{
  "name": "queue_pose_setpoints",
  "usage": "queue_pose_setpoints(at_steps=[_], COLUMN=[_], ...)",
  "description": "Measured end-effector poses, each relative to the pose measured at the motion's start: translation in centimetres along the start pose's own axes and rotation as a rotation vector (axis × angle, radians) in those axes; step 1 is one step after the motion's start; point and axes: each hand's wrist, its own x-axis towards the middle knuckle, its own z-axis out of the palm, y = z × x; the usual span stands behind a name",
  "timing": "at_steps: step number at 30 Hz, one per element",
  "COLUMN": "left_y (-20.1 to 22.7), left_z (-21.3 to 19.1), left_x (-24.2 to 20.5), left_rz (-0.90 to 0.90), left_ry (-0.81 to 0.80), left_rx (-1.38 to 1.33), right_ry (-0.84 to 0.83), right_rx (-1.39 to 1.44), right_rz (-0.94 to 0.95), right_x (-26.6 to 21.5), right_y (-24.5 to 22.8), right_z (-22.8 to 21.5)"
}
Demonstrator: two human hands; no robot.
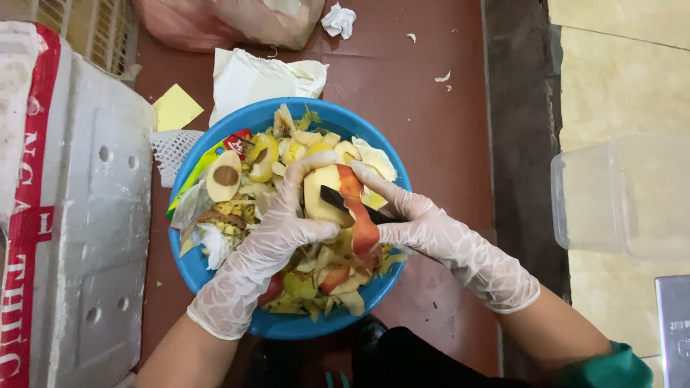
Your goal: Peeling and slicing an apple using a knife over a bowl of peels.
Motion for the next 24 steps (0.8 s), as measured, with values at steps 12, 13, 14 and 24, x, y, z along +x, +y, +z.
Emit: queue_pose_setpoints(at_steps=[12, 13, 14, 24], left_y=[-0.7, -1.0, -0.7, 0.3], left_z=[-0.3, -0.5, -0.5, -0.4], left_x=[-0.3, -0.4, -0.4, -0.9], left_rz=[0.106, 0.087, 0.088, -0.001], left_ry=[-0.060, -0.106, -0.106, -0.121], left_rx=[-0.115, -0.200, -0.201, -0.151], right_ry=[0.119, 0.131, 0.131, 0.170], right_rx=[-0.306, -0.328, -0.329, -0.424], right_rz=[-0.177, -0.178, -0.178, -0.157], right_x=[0.8, 0.8, 0.7, 0.5], right_y=[3.9, 4.0, 3.5, 4.2], right_z=[-1.1, -1.1, -0.8, -1.5])
